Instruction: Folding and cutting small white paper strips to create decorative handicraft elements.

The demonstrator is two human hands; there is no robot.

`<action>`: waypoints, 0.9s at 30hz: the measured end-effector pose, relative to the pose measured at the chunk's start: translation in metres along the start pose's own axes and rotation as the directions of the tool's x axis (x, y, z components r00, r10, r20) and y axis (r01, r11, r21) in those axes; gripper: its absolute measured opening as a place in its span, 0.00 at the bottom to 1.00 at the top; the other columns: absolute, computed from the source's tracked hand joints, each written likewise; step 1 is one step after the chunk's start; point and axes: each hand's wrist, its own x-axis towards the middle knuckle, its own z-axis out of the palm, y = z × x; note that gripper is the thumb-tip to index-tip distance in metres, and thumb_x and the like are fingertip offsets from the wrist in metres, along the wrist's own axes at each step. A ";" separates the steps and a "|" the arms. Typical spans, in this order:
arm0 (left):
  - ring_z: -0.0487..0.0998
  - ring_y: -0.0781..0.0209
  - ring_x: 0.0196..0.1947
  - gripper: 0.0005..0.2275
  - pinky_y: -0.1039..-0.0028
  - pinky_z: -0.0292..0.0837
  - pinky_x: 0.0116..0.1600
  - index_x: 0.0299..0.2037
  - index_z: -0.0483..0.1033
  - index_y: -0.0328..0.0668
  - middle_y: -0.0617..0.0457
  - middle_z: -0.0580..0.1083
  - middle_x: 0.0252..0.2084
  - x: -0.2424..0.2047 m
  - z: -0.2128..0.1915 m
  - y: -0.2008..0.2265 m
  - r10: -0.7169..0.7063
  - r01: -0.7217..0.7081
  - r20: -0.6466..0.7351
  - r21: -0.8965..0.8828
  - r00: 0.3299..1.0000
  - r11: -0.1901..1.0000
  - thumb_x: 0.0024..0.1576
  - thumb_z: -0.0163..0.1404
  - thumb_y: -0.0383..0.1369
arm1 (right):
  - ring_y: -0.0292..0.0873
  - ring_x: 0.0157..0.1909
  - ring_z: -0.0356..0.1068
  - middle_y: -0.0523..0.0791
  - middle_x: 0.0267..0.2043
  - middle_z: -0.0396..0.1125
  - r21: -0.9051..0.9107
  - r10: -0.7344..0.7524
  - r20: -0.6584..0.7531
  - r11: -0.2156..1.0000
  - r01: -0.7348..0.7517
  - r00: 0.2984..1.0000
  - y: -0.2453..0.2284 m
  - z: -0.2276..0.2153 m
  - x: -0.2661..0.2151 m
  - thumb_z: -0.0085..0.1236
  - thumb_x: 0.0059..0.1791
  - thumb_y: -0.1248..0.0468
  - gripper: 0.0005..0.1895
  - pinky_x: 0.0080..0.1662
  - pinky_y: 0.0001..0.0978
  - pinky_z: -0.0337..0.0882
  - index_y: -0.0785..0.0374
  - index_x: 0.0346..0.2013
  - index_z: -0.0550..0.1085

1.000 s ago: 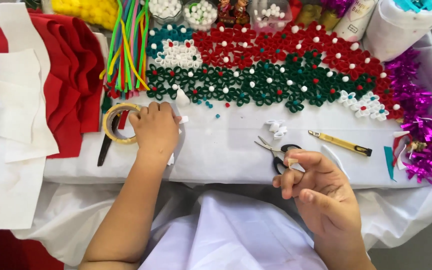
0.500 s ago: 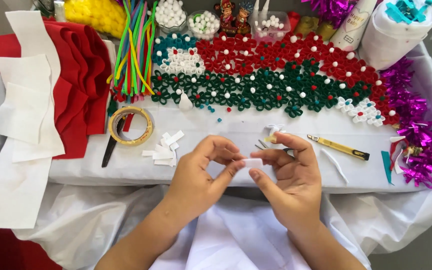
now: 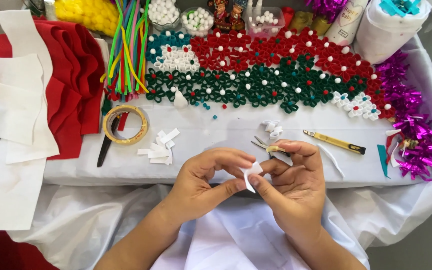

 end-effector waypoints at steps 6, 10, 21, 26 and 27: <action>0.80 0.61 0.49 0.03 0.73 0.75 0.56 0.37 0.78 0.50 0.49 0.79 0.44 -0.001 0.002 0.000 0.016 -0.010 -0.045 0.123 0.999 0.992 0.57 0.59 0.33 | 0.44 0.35 0.78 0.49 0.58 0.60 -0.059 -0.065 0.084 0.996 0.070 0.994 -0.002 -0.002 -0.003 0.68 0.39 0.80 0.34 0.54 0.29 0.76 0.59 0.55 0.63; 0.80 0.63 0.39 0.04 0.75 0.78 0.49 0.39 0.76 0.43 0.49 0.79 0.39 -0.003 0.006 -0.002 -0.038 0.041 -0.113 0.025 0.993 0.999 0.58 0.58 0.29 | 0.45 0.34 0.75 0.54 0.59 0.59 -0.103 -0.163 0.138 0.979 0.178 0.977 -0.004 -0.003 -0.003 0.62 0.43 0.80 0.32 0.52 0.31 0.77 0.61 0.57 0.61; 0.81 0.64 0.35 0.09 0.77 0.80 0.47 0.39 0.75 0.44 0.53 0.77 0.36 -0.005 0.011 0.003 -0.067 0.079 -0.205 0.051 0.976 0.996 0.54 0.62 0.29 | 0.48 0.49 0.74 0.49 0.57 0.55 -0.223 -0.338 0.088 0.910 0.349 0.937 0.006 0.000 -0.007 0.65 0.41 0.81 0.37 0.48 0.31 0.82 0.57 0.57 0.58; 0.81 0.64 0.37 0.10 0.77 0.80 0.49 0.40 0.76 0.43 0.55 0.78 0.37 -0.007 0.013 0.001 -0.084 0.100 -0.230 0.059 0.970 0.993 0.53 0.63 0.29 | 0.48 0.46 0.76 0.52 0.55 0.56 -0.251 -0.352 0.066 0.900 0.357 0.934 0.005 0.003 -0.008 0.66 0.40 0.82 0.38 0.48 0.31 0.82 0.56 0.56 0.57; 0.82 0.65 0.36 0.11 0.78 0.79 0.48 0.40 0.76 0.45 0.55 0.78 0.37 -0.007 0.013 0.000 -0.095 0.108 -0.232 0.041 0.968 0.993 0.52 0.64 0.28 | 0.48 0.45 0.76 0.53 0.55 0.56 -0.252 -0.361 0.073 0.895 0.367 0.930 0.005 0.003 -0.008 0.64 0.40 0.82 0.37 0.49 0.32 0.81 0.57 0.56 0.57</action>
